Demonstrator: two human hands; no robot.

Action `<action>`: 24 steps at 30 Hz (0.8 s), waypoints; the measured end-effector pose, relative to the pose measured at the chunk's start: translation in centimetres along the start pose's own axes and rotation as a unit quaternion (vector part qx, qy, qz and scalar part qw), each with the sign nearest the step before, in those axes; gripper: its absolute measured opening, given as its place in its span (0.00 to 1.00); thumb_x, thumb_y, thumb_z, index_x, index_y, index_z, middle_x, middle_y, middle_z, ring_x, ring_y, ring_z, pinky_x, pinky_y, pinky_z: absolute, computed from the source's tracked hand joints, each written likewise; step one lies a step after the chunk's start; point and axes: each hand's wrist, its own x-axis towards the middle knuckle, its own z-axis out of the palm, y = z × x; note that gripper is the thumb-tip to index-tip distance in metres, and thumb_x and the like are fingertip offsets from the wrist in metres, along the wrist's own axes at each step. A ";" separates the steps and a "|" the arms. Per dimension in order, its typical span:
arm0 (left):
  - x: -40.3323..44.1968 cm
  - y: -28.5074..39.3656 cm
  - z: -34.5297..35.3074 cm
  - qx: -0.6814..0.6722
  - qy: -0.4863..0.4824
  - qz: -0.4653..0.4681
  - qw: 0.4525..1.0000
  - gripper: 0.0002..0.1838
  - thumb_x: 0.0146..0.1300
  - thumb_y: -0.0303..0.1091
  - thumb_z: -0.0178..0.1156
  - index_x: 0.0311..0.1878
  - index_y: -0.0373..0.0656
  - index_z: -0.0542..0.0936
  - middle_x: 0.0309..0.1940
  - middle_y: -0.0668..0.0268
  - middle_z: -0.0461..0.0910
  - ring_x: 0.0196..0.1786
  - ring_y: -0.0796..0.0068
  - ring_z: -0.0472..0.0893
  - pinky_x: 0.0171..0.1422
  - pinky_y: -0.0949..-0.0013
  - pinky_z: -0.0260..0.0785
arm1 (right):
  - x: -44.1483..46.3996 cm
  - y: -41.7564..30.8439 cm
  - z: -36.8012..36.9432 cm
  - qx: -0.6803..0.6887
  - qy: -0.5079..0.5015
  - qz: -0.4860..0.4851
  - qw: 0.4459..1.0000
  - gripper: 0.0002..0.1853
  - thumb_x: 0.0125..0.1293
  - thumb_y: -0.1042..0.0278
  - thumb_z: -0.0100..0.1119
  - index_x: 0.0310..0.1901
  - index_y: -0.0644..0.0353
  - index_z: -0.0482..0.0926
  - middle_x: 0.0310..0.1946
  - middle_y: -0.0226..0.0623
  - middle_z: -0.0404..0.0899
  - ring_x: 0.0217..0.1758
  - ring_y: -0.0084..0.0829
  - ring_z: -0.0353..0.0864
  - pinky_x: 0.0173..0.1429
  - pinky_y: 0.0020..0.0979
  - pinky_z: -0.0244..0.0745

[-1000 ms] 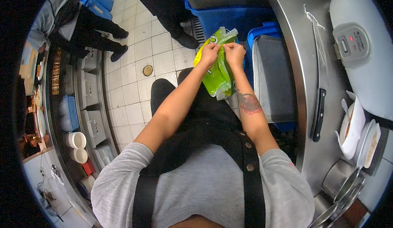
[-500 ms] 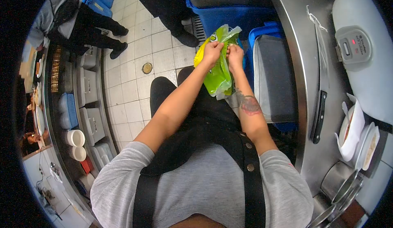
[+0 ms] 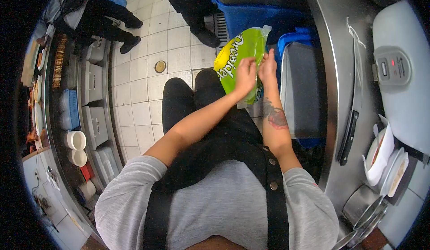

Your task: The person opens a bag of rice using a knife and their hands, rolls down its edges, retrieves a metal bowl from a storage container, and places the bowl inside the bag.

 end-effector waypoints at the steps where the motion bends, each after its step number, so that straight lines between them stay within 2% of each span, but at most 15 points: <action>1: 0.8 -0.7 0.1 -0.025 0.007 -0.049 0.998 0.15 0.60 0.29 0.53 0.48 0.29 0.73 0.39 0.50 0.78 0.42 0.59 0.79 0.48 0.64 0.70 | -0.1 -0.1 0.5 -0.018 0.002 -0.012 1.000 0.20 0.67 0.55 0.50 0.42 0.67 0.78 0.37 0.38 0.80 0.39 0.30 0.79 0.43 0.29 0.73; 2: 1.6 -1.3 0.1 -0.050 0.014 -0.097 0.994 0.16 0.60 0.30 0.54 0.48 0.30 0.74 0.35 0.52 0.80 0.37 0.62 0.81 0.43 0.66 0.72 | -0.2 -0.1 1.0 -0.036 0.004 -0.025 0.999 0.18 0.67 0.57 0.50 0.42 0.67 0.78 0.38 0.39 0.80 0.39 0.31 0.79 0.44 0.30 0.74; 5: 4.5 -3.0 0.0 0.028 -0.018 -0.085 0.996 0.18 0.57 0.33 0.60 0.48 0.31 0.75 0.24 0.59 0.81 0.26 0.70 0.80 0.33 0.70 0.72 | -0.6 -0.1 1.6 -0.093 -0.004 -0.047 0.995 0.14 0.66 0.62 0.52 0.43 0.66 0.78 0.38 0.38 0.80 0.38 0.31 0.80 0.45 0.30 0.75; 6: 5.2 -2.9 0.0 0.023 -0.018 -0.094 0.995 0.16 0.53 0.34 0.63 0.42 0.33 0.79 0.22 0.59 0.81 0.26 0.70 0.81 0.33 0.69 0.72 | -0.6 -0.2 1.5 -0.112 -0.009 -0.053 0.992 0.13 0.66 0.63 0.52 0.43 0.65 0.78 0.37 0.38 0.80 0.38 0.31 0.80 0.44 0.30 0.75; 9: 5.9 -2.5 0.4 0.050 -0.002 -0.087 0.995 0.11 0.52 0.34 0.64 0.34 0.35 0.82 0.23 0.58 0.81 0.26 0.70 0.81 0.34 0.69 0.72 | -0.4 -0.8 1.1 -0.123 -0.027 -0.016 0.992 0.10 0.64 0.68 0.54 0.43 0.64 0.78 0.35 0.36 0.80 0.35 0.28 0.80 0.40 0.29 0.77; 12: 6.3 -2.9 0.5 0.053 0.016 -0.104 0.993 0.09 0.50 0.32 0.63 0.31 0.36 0.82 0.24 0.55 0.81 0.26 0.65 0.82 0.35 0.67 0.72 | -0.1 -0.9 1.3 -0.146 -0.011 -0.012 0.989 0.08 0.63 0.70 0.54 0.41 0.63 0.79 0.31 0.33 0.80 0.30 0.26 0.79 0.30 0.26 0.75; 15: 6.8 -3.4 0.2 0.141 0.004 -0.034 0.989 0.08 0.50 0.30 0.61 0.31 0.36 0.82 0.25 0.53 0.80 0.27 0.60 0.81 0.35 0.66 0.72 | -0.1 -1.5 2.2 -0.280 0.010 -0.032 0.959 0.06 0.59 0.72 0.58 0.36 0.62 0.80 0.26 0.29 0.79 0.25 0.20 0.75 0.25 0.22 0.67; 18: 6.7 -3.3 -0.1 0.194 0.006 0.059 0.979 0.06 0.50 0.29 0.60 0.30 0.35 0.80 0.27 0.50 0.79 0.30 0.57 0.80 0.36 0.64 0.71 | -0.2 -1.7 3.6 -0.425 0.020 -0.114 0.898 0.07 0.60 0.71 0.55 0.32 0.64 0.79 0.23 0.28 0.76 0.21 0.19 0.71 0.24 0.22 0.64; 21: 7.1 -4.2 0.1 0.143 0.005 0.046 0.989 0.05 0.55 0.28 0.58 0.30 0.36 0.79 0.26 0.55 0.80 0.29 0.63 0.80 0.35 0.65 0.70 | 2.1 0.0 2.3 -0.472 0.006 -0.247 0.846 0.10 0.62 0.70 0.49 0.29 0.65 0.78 0.21 0.28 0.74 0.20 0.20 0.69 0.24 0.26 0.64; 22: 7.2 -4.1 0.3 0.055 -0.016 -0.037 0.998 0.04 0.56 0.28 0.57 0.31 0.38 0.79 0.27 0.58 0.80 0.29 0.65 0.79 0.35 0.66 0.70 | 1.3 -0.1 2.1 -0.365 -0.003 -0.162 0.917 0.11 0.66 0.68 0.46 0.33 0.64 0.77 0.25 0.30 0.75 0.26 0.23 0.72 0.30 0.28 0.66; 24: 7.3 -4.4 0.6 -0.123 -0.055 -0.204 0.970 0.04 0.60 0.28 0.55 0.34 0.40 0.78 0.28 0.64 0.79 0.30 0.70 0.77 0.35 0.68 0.69 | 0.6 0.8 2.4 -0.184 0.005 -0.142 0.973 0.11 0.67 0.68 0.45 0.37 0.64 0.76 0.30 0.33 0.76 0.32 0.26 0.74 0.36 0.29 0.68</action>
